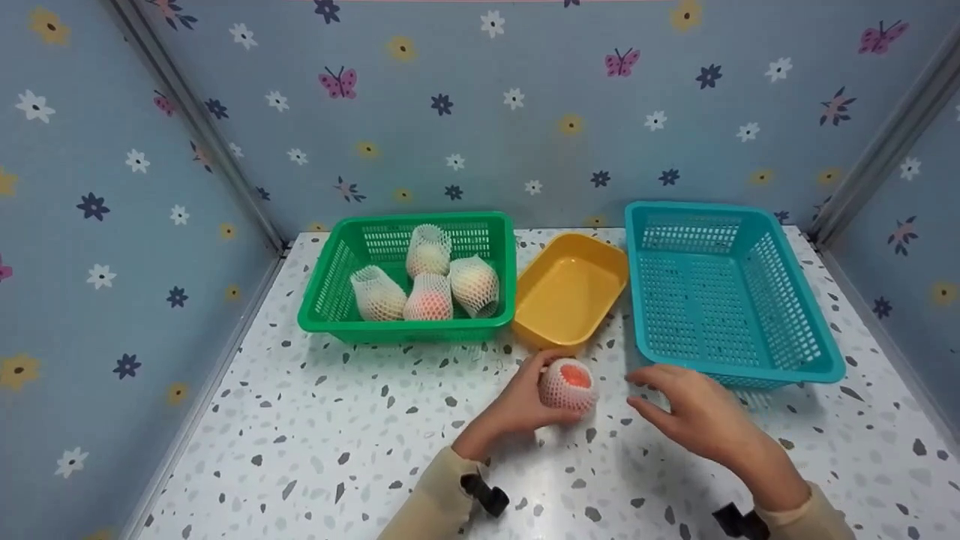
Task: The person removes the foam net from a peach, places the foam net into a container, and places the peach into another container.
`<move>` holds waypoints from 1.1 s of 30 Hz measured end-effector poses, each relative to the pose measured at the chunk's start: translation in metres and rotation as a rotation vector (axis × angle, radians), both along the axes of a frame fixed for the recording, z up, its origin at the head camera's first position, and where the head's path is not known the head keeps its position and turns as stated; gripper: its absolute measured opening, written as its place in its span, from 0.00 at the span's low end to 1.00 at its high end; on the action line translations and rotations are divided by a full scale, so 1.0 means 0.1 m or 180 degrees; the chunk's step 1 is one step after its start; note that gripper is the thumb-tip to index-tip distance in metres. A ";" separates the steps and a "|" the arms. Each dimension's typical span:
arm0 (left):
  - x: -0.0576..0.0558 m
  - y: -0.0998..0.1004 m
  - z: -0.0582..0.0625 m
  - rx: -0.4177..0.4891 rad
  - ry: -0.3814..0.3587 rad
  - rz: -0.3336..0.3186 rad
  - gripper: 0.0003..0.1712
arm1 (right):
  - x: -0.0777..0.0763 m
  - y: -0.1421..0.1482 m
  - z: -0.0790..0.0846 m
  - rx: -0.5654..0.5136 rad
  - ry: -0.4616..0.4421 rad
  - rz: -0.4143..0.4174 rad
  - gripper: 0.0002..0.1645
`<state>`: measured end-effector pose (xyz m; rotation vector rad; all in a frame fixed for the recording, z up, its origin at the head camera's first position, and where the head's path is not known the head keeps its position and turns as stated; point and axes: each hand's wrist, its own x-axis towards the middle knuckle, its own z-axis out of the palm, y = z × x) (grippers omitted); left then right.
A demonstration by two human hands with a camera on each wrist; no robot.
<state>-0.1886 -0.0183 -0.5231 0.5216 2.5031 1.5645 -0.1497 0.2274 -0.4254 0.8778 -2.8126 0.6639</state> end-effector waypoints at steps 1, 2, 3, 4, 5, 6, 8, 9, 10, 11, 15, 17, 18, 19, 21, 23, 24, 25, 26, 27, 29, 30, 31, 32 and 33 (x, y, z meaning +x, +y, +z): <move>0.01 -0.02 0.02 -0.0001 0.0012 0.0009 0.53 | 0.00 -0.03 -0.01 -0.0089 0.0191 0.0005 0.13; 0.03 -0.05 0.04 -0.0029 0.0023 0.0033 0.53 | 0.00 -0.06 -0.03 -0.0165 0.0371 0.0015 0.12; 0.06 -0.07 0.06 -0.0053 0.0015 0.0063 0.54 | 0.01 -0.10 -0.04 -0.0223 0.0526 0.0023 0.11; 0.08 -0.10 0.08 -0.0078 -0.0002 0.0114 0.54 | 0.00 -0.13 -0.06 -0.0257 0.0637 0.0046 0.11; 0.11 -0.12 0.11 -0.0096 -0.0005 0.0173 0.52 | 0.00 -0.17 -0.07 -0.0270 0.0709 0.0076 0.12; 0.14 -0.15 0.14 -0.0113 -0.0003 0.0232 0.51 | -0.01 -0.21 -0.08 -0.0257 0.0740 0.0096 0.13; 0.21 -0.22 0.21 -0.0180 0.0003 0.0381 0.46 | -0.03 -0.28 -0.10 -0.0172 0.0749 0.0160 0.16; 0.24 -0.25 0.24 -0.0203 0.0023 0.0434 0.43 | -0.05 -0.32 -0.10 -0.0134 0.0732 0.0208 0.18; 0.27 -0.28 0.28 -0.0240 0.0049 0.0483 0.39 | -0.06 -0.35 -0.11 -0.0093 0.0713 0.0254 0.20; 0.31 -0.31 0.31 -0.0270 0.0100 0.0505 0.36 | -0.08 -0.37 -0.12 -0.0056 0.0697 0.0286 0.22; 0.44 -0.41 0.41 -0.0563 0.0299 0.0443 0.26 | -0.15 -0.46 -0.14 0.0066 0.0637 0.0379 0.27; 0.50 -0.44 0.44 -0.0813 0.0487 0.0421 0.23 | -0.18 -0.49 -0.15 0.0143 0.0591 0.0390 0.29; 0.52 -0.45 0.44 -0.0959 0.0600 0.0413 0.22 | -0.20 -0.51 -0.14 0.0172 0.0561 0.0413 0.31; 0.54 -0.46 0.44 -0.1117 0.0722 0.0413 0.21 | -0.22 -0.53 -0.14 0.0203 0.0529 0.0432 0.32; 0.58 -0.48 0.42 -0.1391 0.0966 0.0413 0.19 | -0.27 -0.57 -0.14 0.0252 0.0445 0.0484 0.36; 0.59 -0.50 0.39 -0.1570 0.1117 0.0404 0.18 | -0.31 -0.62 -0.14 0.0294 0.0348 0.0543 0.39; 0.60 -0.50 0.37 -0.1643 0.1156 0.0404 0.18 | -0.33 -0.64 -0.14 0.0314 0.0303 0.0561 0.40; 0.60 -0.51 0.36 -0.1699 0.1164 0.0403 0.18 | -0.34 -0.67 -0.14 0.0336 0.0267 0.0567 0.40; 0.60 -0.52 0.34 -0.1729 0.1152 0.0401 0.18 | -0.36 -0.69 -0.15 0.0358 0.0232 0.0569 0.39; 0.60 -0.52 0.32 -0.1750 0.1128 0.0403 0.17 | -0.37 -0.71 -0.16 0.0380 0.0206 0.0556 0.38; 0.61 -0.53 0.28 -0.1775 0.1058 0.0418 0.17 | -0.39 -0.75 -0.17 0.0425 0.0201 0.0509 0.35; 0.61 -0.54 0.27 -0.1780 0.1031 0.0422 0.17 | -0.40 -0.77 -0.18 0.0441 0.0209 0.0481 0.32; 0.62 -0.55 0.26 -0.1772 0.1008 0.0424 0.16 | -0.41 -0.78 -0.19 0.0456 0.0212 0.0458 0.30; 0.62 -0.55 0.24 -0.1757 0.0989 0.0427 0.16 | -0.41 -0.80 -0.21 0.0458 0.0212 0.0441 0.27; 0.63 -0.55 0.23 -0.1735 0.0981 0.0428 0.16 | -0.42 -0.81 -0.22 0.0453 0.0218 0.0436 0.24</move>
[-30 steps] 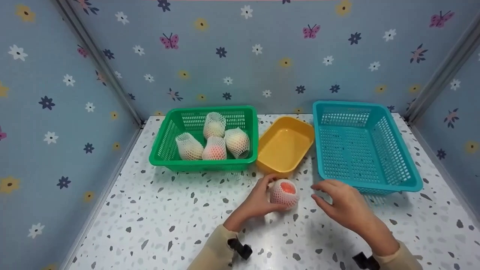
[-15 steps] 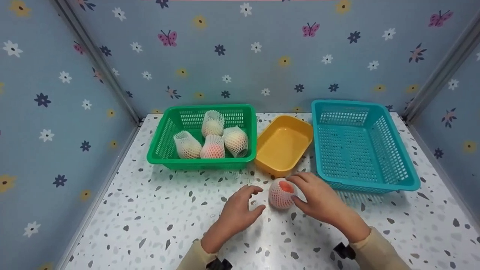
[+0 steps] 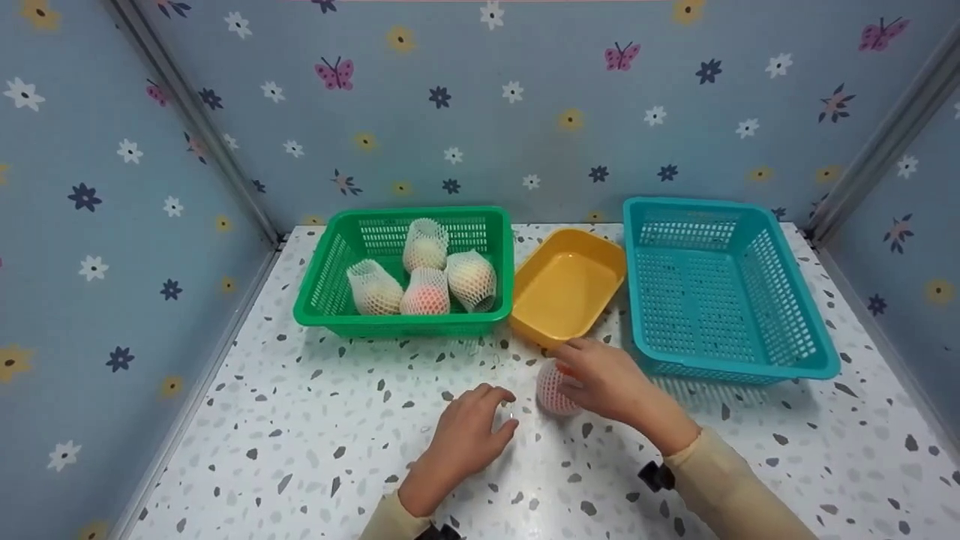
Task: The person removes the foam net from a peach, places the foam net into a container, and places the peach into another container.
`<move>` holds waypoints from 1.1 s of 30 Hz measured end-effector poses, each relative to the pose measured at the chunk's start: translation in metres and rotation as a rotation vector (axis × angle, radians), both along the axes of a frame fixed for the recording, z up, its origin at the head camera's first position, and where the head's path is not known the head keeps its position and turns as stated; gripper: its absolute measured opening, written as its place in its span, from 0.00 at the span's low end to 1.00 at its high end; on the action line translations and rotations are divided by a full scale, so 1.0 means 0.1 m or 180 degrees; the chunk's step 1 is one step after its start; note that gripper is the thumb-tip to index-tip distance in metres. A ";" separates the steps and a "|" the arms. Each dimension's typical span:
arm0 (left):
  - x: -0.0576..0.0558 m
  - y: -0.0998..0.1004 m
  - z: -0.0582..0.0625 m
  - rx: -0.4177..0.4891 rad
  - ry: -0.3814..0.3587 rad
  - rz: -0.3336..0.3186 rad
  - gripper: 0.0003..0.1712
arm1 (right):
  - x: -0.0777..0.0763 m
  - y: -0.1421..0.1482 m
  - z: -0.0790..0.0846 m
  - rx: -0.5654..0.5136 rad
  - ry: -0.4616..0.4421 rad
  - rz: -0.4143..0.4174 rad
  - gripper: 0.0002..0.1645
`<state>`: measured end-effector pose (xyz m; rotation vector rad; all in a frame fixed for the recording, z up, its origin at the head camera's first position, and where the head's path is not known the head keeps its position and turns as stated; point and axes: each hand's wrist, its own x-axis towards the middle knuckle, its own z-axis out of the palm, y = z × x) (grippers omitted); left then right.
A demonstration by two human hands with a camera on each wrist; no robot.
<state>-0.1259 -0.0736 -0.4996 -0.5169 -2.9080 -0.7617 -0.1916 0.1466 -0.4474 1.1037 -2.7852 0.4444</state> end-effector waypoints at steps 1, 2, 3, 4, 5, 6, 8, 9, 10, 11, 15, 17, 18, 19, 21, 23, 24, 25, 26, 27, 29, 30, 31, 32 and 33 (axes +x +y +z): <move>0.00 0.00 -0.01 0.0030 0.0000 -0.0004 0.16 | -0.01 -0.01 -0.01 -0.0001 0.0014 0.0014 0.22; 0.00 0.00 -0.02 0.0051 0.0007 -0.0010 0.15 | -0.02 -0.01 -0.02 -0.0013 0.0022 0.0038 0.20; 0.00 0.00 -0.02 0.0077 0.0013 -0.0018 0.15 | -0.04 -0.02 -0.03 -0.0031 0.0040 0.0061 0.18; 0.00 0.00 -0.03 0.0098 0.0017 -0.0032 0.15 | -0.04 -0.02 -0.04 -0.0057 0.0058 0.0084 0.16; 0.00 0.00 -0.03 0.0108 0.0019 -0.0043 0.14 | -0.05 -0.03 -0.05 -0.0091 0.0084 0.0107 0.14; 0.00 -0.01 -0.04 0.0115 0.0016 -0.0058 0.14 | -0.06 -0.03 -0.06 -0.0119 0.0117 0.0130 0.13; -0.01 -0.01 -0.04 0.0137 -0.0007 -0.0076 0.14 | -0.07 -0.03 -0.08 -0.0177 0.0169 0.0152 0.12; -0.01 -0.01 -0.05 0.0154 -0.0030 -0.0081 0.14 | -0.07 -0.03 -0.08 -0.0204 0.0182 0.0150 0.12; -0.01 -0.01 -0.05 0.0160 -0.0055 -0.0082 0.14 | -0.07 -0.03 -0.08 -0.0220 0.0172 0.0145 0.12; -0.01 -0.01 -0.06 0.0162 -0.0083 -0.0082 0.14 | -0.07 -0.03 -0.07 -0.0231 0.0153 0.0132 0.12; 0.00 0.00 -0.09 0.0214 -0.0218 -0.0072 0.14 | -0.07 -0.01 -0.04 -0.0228 0.0013 -0.0010 0.13; -0.01 0.00 -0.09 0.0237 -0.0255 -0.0066 0.14 | -0.07 0.01 -0.01 -0.0213 -0.0032 -0.0084 0.13; -0.02 0.00 -0.09 0.0252 -0.0263 -0.0064 0.15 | -0.07 0.02 0.00 -0.0212 -0.0034 -0.0108 0.12; -0.02 0.00 -0.10 0.0259 -0.0262 -0.0057 0.15 | -0.07 0.03 0.01 -0.0216 -0.0031 -0.0112 0.12; -0.01 0.00 -0.11 0.0262 -0.0232 -0.0046 0.15 | -0.06 0.06 0.02 -0.0239 -0.0001 -0.0116 0.12; -0.01 0.00 -0.11 0.0265 -0.0202 -0.0042 0.15 | -0.06 0.08 0.04 -0.0271 0.0044 -0.0101 0.11; -0.02 0.00 -0.12 0.0259 -0.0194 -0.0037 0.15 | -0.06 0.09 0.05 -0.0301 0.0063 -0.0085 0.11; -0.02 0.00 -0.12 0.0259 -0.0196 -0.0031 0.16 | -0.06 0.10 0.06 -0.0331 0.0081 -0.0071 0.12; -0.02 0.00 -0.12 0.0261 -0.0206 -0.0029 0.16 | -0.06 0.11 0.06 -0.0360 0.0096 -0.0054 0.12; -0.02 0.00 -0.12 0.0258 -0.0222 -0.0020 0.16 | -0.06 0.12 0.07 -0.0386 0.0117 -0.0027 0.12; -0.03 0.00 -0.12 0.0258 -0.0252 -0.0009 0.17 | -0.06 0.13 0.09 -0.0454 0.0156 0.0027 0.12; -0.04 0.00 -0.12 0.0251 -0.0255 -0.0003 0.18 | -0.07 0.14 0.10 -0.0483 0.0175 0.0053 0.12; -0.04 0.00 -0.11 0.0259 -0.0256 -0.0002 0.18 | -0.07 0.15 0.11 -0.0505 0.0197 0.0069 0.12; -0.05 0.00 -0.10 0.0256 -0.0242 -0.0007 0.19 | -0.07 0.16 0.12 -0.0517 0.0217 0.0077 0.12; -0.06 0.00 -0.09 0.0252 -0.0219 -0.0013 0.19 | -0.08 0.16 0.12 -0.0532 0.0231 0.0084 0.12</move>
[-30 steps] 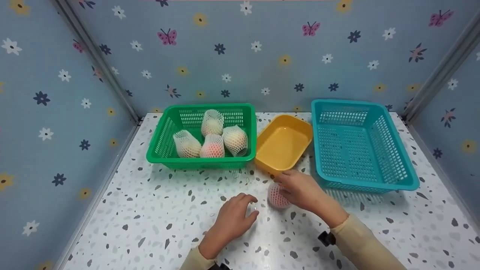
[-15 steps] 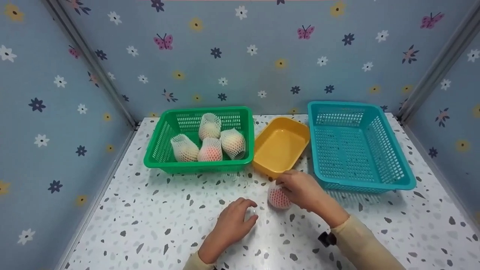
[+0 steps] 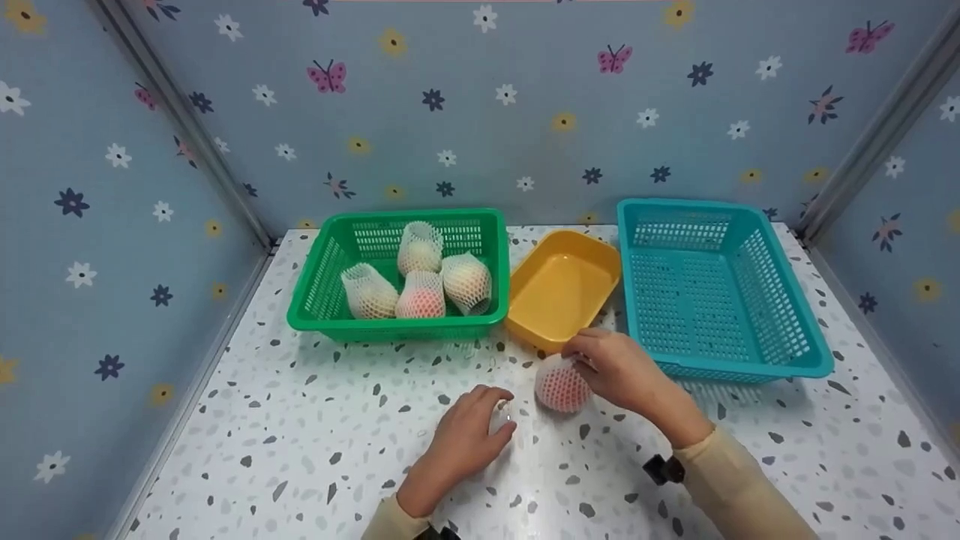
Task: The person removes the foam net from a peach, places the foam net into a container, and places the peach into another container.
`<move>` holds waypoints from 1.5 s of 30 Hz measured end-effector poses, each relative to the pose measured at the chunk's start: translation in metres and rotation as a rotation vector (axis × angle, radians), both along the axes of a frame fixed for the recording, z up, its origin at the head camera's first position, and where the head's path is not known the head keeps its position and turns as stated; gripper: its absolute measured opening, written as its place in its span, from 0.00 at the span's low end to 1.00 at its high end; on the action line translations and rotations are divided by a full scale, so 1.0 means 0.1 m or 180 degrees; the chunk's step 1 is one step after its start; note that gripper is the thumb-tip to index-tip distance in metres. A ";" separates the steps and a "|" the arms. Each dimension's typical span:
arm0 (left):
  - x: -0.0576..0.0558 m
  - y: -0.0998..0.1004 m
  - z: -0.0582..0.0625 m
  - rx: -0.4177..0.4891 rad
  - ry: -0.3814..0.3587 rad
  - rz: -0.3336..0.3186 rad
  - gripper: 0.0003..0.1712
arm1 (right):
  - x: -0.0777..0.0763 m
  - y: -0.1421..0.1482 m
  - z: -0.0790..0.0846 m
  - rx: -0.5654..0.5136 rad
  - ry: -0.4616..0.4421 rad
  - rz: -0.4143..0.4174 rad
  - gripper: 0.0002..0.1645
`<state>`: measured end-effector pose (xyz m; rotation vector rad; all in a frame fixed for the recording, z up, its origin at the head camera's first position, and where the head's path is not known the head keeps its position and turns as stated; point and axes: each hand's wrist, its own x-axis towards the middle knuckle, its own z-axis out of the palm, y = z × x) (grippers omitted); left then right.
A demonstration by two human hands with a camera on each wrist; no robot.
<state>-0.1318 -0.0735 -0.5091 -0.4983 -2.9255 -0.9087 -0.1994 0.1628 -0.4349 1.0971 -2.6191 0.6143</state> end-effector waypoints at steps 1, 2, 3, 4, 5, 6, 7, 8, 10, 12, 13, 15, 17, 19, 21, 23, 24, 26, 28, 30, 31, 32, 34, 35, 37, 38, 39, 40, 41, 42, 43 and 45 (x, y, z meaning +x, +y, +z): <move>-0.01 0.00 0.01 -0.0001 0.0027 -0.0006 0.19 | 0.00 0.01 0.01 -0.0012 0.0010 -0.0005 0.12; -0.02 0.00 0.02 0.0006 0.0064 -0.0011 0.20 | 0.00 0.01 0.02 -0.0032 0.0001 0.0005 0.12; -0.03 0.00 0.02 0.0003 0.0086 -0.0012 0.20 | 0.00 0.02 0.03 -0.0049 -0.0010 0.0016 0.12; -0.04 0.01 0.02 0.0015 0.0099 -0.0015 0.19 | 0.00 0.03 0.04 -0.0050 -0.0009 0.0011 0.11; -0.06 0.01 0.02 0.0022 0.0105 -0.0017 0.19 | 0.00 0.03 0.05 -0.0051 -0.0010 0.0013 0.11; -0.07 0.01 0.02 0.0033 0.0100 -0.0017 0.19 | 0.00 0.04 0.06 -0.0047 -0.0007 0.0017 0.11; -0.08 0.01 0.02 0.0045 0.0089 -0.0018 0.19 | 0.00 0.04 0.07 -0.0035 0.0000 0.0016 0.11; -0.09 0.01 0.01 0.0059 0.0077 -0.0024 0.19 | 0.00 0.05 0.08 -0.0036 0.0000 0.0019 0.11; -0.13 0.01 0.00 0.0100 0.0031 -0.0035 0.19 | 0.01 0.06 0.11 -0.0012 0.0029 -0.0005 0.12; -0.16 0.00 -0.01 0.0136 0.0004 -0.0043 0.19 | 0.02 0.07 0.15 -0.0021 0.0034 -0.0006 0.13; -0.18 0.00 -0.01 0.0157 -0.0011 -0.0039 0.19 | 0.02 0.08 0.17 -0.0041 0.0036 0.0000 0.13; -0.22 0.01 -0.01 0.0200 -0.0048 -0.0010 0.19 | 0.03 0.09 0.22 -0.0071 0.0041 0.0013 0.14; -0.26 0.02 0.01 0.0201 -0.0095 0.0047 0.19 | 0.03 0.11 0.27 -0.0106 0.0035 0.0020 0.14; -0.29 0.03 0.03 0.0200 -0.0129 0.0105 0.19 | 0.03 0.13 0.31 -0.0130 0.0040 0.0004 0.13; -0.31 0.05 0.06 0.0197 -0.0133 0.0164 0.20 | 0.02 0.16 0.35 -0.0143 0.0021 -0.0020 0.12; -0.34 0.06 0.08 0.0220 -0.0106 0.0186 0.20 | 0.01 0.18 0.38 -0.0151 0.0000 -0.0050 0.10; -0.35 0.07 0.10 0.0236 -0.0076 0.0183 0.20 | 0.00 0.19 0.39 -0.0139 -0.0001 -0.0067 0.10; -0.37 0.09 0.12 0.0279 -0.0038 0.0174 0.20 | -0.02 0.21 0.41 -0.0148 -0.0020 -0.0076 0.10; -0.39 0.10 0.14 0.0298 -0.0002 0.0155 0.19 | -0.03 0.24 0.44 -0.0181 -0.0029 -0.0087 0.09; -0.40 0.11 0.17 0.0312 0.0028 0.0138 0.19 | -0.05 0.26 0.47 -0.0216 -0.0014 -0.0092 0.09; -0.41 0.12 0.19 0.0314 0.0047 0.0136 0.19 | -0.05 0.27 0.49 -0.0234 -0.0001 -0.0106 0.10; -0.41 0.12 0.21 0.0303 0.0079 0.0133 0.19 | -0.05 0.28 0.51 -0.0253 0.0010 -0.0121 0.10; -0.42 0.11 0.24 0.0256 0.0200 0.0123 0.19 | -0.06 0.30 0.55 -0.0294 0.0024 -0.0133 0.10; -0.42 0.11 0.26 0.0215 0.0283 0.0131 0.19 | -0.07 0.31 0.57 -0.0308 0.0033 -0.0141 0.10; -0.43 0.11 0.29 0.0071 0.0486 0.0179 0.19 | -0.08 0.32 0.59 -0.0357 0.0048 -0.0138 0.10; -0.43 0.11 0.30 -0.0003 0.0596 0.0206 0.19 | -0.09 0.32 0.60 -0.0388 0.0048 -0.0130 0.10; -0.43 0.11 0.31 -0.0078 0.0694 0.0242 0.19 | -0.10 0.32 0.61 -0.0419 0.0048 -0.0119 0.10; -0.44 0.11 0.31 -0.0135 0.0767 0.0279 0.19 | -0.12 0.32 0.61 -0.0443 0.0057 -0.0104 0.09; -0.44 0.11 0.32 -0.0175 0.0824 0.0305 0.19 | -0.14 0.31 0.62 -0.0464 0.0062 -0.0099 0.09; -0.44 0.10 0.33 -0.0211 0.0866 0.0324 0.19 | -0.16 0.31 0.62 -0.0489 0.0065 -0.0087 0.09; -0.45 0.10 0.34 -0.0221 0.0896 0.0329 0.19 | -0.18 0.30 0.63 -0.0503 0.0071 -0.0083 0.09; -0.46 0.08 0.37 -0.0224 0.0907 0.0334 0.19 | -0.22 0.29 0.65 -0.0529 0.0064 -0.0084 0.09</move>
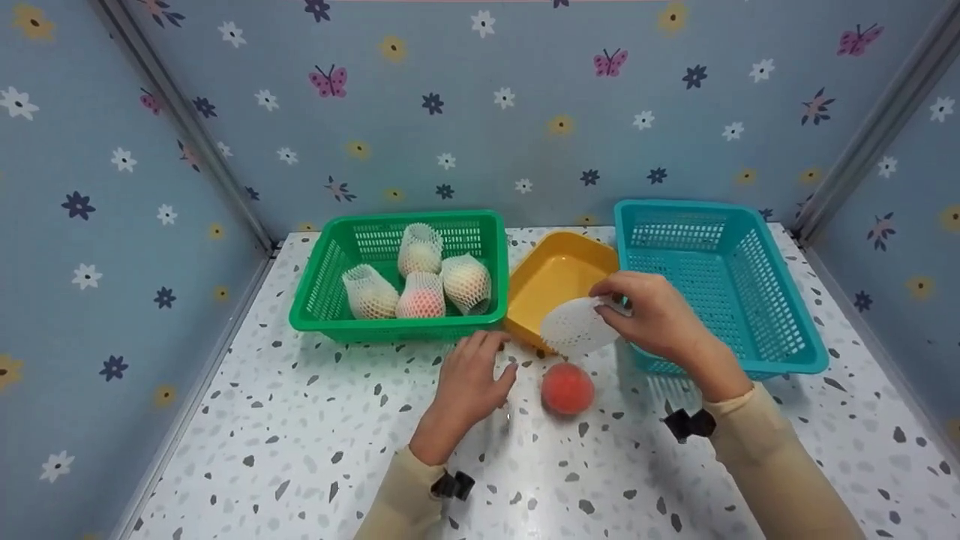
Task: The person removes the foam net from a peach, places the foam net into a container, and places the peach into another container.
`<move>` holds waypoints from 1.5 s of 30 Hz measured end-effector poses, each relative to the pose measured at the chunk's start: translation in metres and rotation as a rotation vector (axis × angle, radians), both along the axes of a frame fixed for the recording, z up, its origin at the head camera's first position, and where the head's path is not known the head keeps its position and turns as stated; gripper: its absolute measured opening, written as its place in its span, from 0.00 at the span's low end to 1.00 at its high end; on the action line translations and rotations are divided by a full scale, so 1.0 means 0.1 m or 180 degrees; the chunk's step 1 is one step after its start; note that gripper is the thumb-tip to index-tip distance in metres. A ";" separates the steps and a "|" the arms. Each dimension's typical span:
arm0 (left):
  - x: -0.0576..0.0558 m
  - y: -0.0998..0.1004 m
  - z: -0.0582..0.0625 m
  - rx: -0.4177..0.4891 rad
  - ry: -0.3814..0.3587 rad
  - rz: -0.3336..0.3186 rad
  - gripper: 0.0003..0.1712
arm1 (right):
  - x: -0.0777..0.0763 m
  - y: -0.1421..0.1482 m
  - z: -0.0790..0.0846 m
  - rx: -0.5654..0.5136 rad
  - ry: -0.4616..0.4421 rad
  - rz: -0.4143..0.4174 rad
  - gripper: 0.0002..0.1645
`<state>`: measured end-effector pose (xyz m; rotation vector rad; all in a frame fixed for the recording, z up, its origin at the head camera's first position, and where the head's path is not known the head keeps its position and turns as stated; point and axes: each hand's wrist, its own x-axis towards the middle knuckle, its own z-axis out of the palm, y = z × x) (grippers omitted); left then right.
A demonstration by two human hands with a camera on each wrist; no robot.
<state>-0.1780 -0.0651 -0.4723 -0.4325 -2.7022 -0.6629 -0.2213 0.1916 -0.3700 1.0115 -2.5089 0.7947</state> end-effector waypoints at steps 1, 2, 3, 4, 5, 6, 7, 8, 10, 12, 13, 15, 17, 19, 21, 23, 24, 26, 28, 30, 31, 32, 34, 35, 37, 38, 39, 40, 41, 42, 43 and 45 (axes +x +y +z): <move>-0.01 -0.01 0.01 0.0009 0.0002 -0.0010 0.19 | -0.02 -0.01 0.01 -0.0004 -0.0001 -0.0006 0.09; -0.01 -0.01 0.02 0.0009 -0.0006 -0.0013 0.19 | -0.04 -0.01 0.01 -0.0019 -0.0013 -0.0010 0.10; -0.02 -0.02 0.03 0.0006 -0.0015 -0.0009 0.19 | -0.07 -0.02 0.03 -0.0023 -0.0025 -0.0030 0.10; -0.02 -0.03 0.03 0.0014 -0.0023 -0.0004 0.19 | -0.09 -0.03 0.04 -0.0030 -0.0037 -0.0056 0.10; -0.02 -0.04 0.04 0.0029 -0.0045 -0.0002 0.19 | -0.11 -0.04 0.05 -0.0041 -0.0050 -0.0083 0.10; -0.02 -0.05 0.05 0.0051 -0.0067 -0.0012 0.20 | -0.14 -0.05 0.06 -0.0055 -0.0055 -0.0106 0.10; -0.02 -0.05 0.05 0.0064 -0.0103 -0.0021 0.20 | -0.18 -0.07 0.07 -0.0064 -0.0051 -0.0142 0.09; -0.02 -0.05 0.05 0.0079 -0.0145 -0.0036 0.20 | -0.21 -0.08 0.08 -0.0079 -0.0061 -0.0189 0.09; -0.02 -0.05 0.04 0.0135 -0.0243 -0.0094 0.21 | -0.27 -0.10 0.10 -0.0070 -0.0055 -0.0308 0.09; -0.03 -0.05 0.03 0.0193 -0.0372 -0.0149 0.21 | -0.34 -0.12 0.10 -0.0040 -0.0061 -0.0422 0.08; -0.03 -0.05 0.01 0.0222 -0.0436 -0.0171 0.21 | -0.37 -0.13 0.10 -0.0018 -0.0049 -0.0484 0.08; -0.02 -0.05 -0.01 0.0288 -0.0576 -0.0209 0.21 | -0.44 -0.15 0.09 0.0046 -0.0011 -0.0616 0.07; -0.03 -0.07 -0.03 0.0318 -0.0713 -0.0218 0.20 | -0.51 -0.19 0.06 0.0107 0.0038 -0.0712 0.07; -0.02 -0.08 -0.05 0.0331 -0.0846 -0.0219 0.19 | -0.58 -0.23 0.02 0.0157 0.0107 -0.0798 0.06; -0.01 -0.09 -0.07 0.0309 -0.0982 -0.0201 0.19 | -0.64 -0.27 -0.04 0.0223 0.0114 -0.0872 0.06; 0.00 -0.10 -0.09 0.0315 -0.1067 -0.0192 0.19 | -0.70 -0.31 -0.10 0.0275 0.0125 -0.0921 0.06; 0.00 -0.11 -0.10 0.0317 -0.1098 -0.0196 0.19 | -0.72 -0.32 -0.13 0.0286 0.0114 -0.0940 0.06; 0.01 -0.11 -0.10 0.0313 -0.1125 -0.0216 0.19 | -0.77 -0.36 -0.19 0.0352 0.0088 -0.1003 0.07; 0.02 -0.12 -0.09 0.0314 -0.1122 -0.0242 0.18 | -0.81 -0.39 -0.23 0.0394 0.0050 -0.1034 0.07; 0.02 -0.12 -0.07 0.0324 -0.1108 -0.0267 0.17 | -0.84 -0.41 -0.25 0.0406 -0.0003 -0.1059 0.07; 0.02 -0.11 -0.07 0.0328 -0.1099 -0.0279 0.17 | -0.85 -0.42 -0.27 0.0427 -0.0020 -0.1092 0.07; 0.02 -0.11 -0.06 0.0343 -0.1103 -0.0295 0.17 | -0.86 -0.42 -0.28 0.0425 -0.0046 -0.1117 0.08; 0.02 -0.10 -0.05 0.0355 -0.1128 -0.0342 0.17 | -0.85 -0.42 -0.29 0.0432 -0.0106 -0.1178 0.08; 0.02 -0.10 -0.05 0.0358 -0.1133 -0.0364 0.17 | -0.85 -0.42 -0.30 0.0442 -0.0141 -0.1220 0.09; 0.01 -0.10 -0.05 0.0332 -0.1148 -0.0359 0.19 | -0.84 -0.42 -0.31 0.0464 -0.0203 -0.1271 0.10; 0.01 -0.12 -0.05 0.0326 -0.1149 -0.0347 0.19 | -0.83 -0.42 -0.31 0.0476 -0.0230 -0.1277 0.10; 0.01 -0.13 -0.05 0.0314 -0.1137 -0.0326 0.19 | -0.83 -0.42 -0.31 0.0489 -0.0250 -0.1268 0.10; 0.00 -0.14 -0.05 0.0306 -0.1125 -0.0303 0.20 | -0.83 -0.43 -0.31 0.0490 -0.0250 -0.1250 0.10; -0.01 -0.15 -0.05 0.0301 -0.1122 -0.0274 0.20 | -0.84 -0.44 -0.31 0.0490 -0.0252 -0.1228 0.10; -0.02 -0.16 -0.05 0.0294 -0.1133 -0.0265 0.20 | -0.85 -0.45 -0.31 0.0496 -0.0230 -0.1211 0.10; -0.01 -0.18 -0.06 0.0295 -0.1163 -0.0271 0.21 | -0.85 -0.47 -0.32 0.0515 -0.0204 -0.1213 0.10; 0.00 -0.20 -0.07 0.0304 -0.1236 -0.0305 0.22 | -0.86 -0.50 -0.34 0.0529 -0.0167 -0.1218 0.10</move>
